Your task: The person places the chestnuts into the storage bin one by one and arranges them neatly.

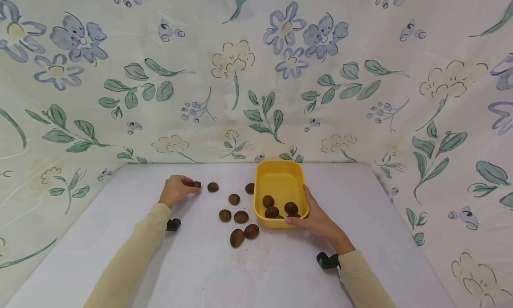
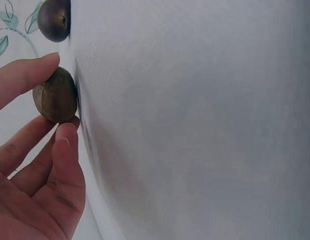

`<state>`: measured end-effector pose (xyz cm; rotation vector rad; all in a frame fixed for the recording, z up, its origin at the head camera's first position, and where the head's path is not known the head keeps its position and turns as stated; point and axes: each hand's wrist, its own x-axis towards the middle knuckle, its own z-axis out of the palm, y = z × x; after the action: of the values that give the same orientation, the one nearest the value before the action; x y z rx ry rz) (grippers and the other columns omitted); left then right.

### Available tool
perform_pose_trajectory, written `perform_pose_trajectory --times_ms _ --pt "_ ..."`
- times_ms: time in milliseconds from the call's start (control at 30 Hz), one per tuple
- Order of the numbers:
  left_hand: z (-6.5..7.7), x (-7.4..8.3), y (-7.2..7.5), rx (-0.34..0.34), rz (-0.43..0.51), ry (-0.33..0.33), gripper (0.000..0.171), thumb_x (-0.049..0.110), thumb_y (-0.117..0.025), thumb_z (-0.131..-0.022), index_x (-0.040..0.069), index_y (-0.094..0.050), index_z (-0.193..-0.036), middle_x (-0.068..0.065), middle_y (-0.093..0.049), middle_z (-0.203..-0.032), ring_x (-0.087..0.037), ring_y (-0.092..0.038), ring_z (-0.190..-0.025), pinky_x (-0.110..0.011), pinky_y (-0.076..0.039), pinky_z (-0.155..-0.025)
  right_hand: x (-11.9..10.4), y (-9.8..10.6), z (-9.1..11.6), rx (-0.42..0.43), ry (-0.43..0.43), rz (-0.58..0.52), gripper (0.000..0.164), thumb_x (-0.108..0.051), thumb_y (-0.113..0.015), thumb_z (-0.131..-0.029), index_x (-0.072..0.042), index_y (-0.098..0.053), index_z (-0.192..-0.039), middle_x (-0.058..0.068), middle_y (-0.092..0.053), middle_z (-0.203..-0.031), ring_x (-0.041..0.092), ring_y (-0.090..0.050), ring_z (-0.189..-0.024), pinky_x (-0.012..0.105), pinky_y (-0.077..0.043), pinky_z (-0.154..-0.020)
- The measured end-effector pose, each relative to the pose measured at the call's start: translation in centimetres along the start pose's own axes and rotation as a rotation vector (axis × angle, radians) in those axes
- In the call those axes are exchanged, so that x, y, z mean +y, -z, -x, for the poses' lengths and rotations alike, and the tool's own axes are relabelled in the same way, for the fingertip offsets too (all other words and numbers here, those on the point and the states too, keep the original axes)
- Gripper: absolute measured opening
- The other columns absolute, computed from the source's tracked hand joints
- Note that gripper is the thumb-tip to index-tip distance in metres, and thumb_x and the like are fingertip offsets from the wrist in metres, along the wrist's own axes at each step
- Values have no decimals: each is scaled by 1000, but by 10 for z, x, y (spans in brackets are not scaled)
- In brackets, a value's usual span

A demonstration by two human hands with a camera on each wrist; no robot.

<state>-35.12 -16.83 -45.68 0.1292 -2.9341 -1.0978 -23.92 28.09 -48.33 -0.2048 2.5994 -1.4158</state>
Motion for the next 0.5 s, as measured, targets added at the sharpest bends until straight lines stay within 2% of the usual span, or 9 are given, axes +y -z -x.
perform_pose_trajectory --times_ms 267,500 --pt "3 4 3 -23 90 -16 53 31 -83 -85 -3 -70 -124 -22 -74 -121 -36 -67 -112 -47 -53 -98 -1 0 2 -4 7 -20 124 -46 -82 -84 -24 8 -167 13 -4 -176 42 -20 -158 68 -23 -123" --pt "7 13 2 -29 146 -59 53 35 -83 -87 3 -72 -128 -18 -73 -129 -29 -67 -107 -30 -51 -82 -2 0 2 -1 28 -27 124 -45 -83 -84 -23 7 -167 14 -6 -176 42 -23 -157 68 -23 -123"
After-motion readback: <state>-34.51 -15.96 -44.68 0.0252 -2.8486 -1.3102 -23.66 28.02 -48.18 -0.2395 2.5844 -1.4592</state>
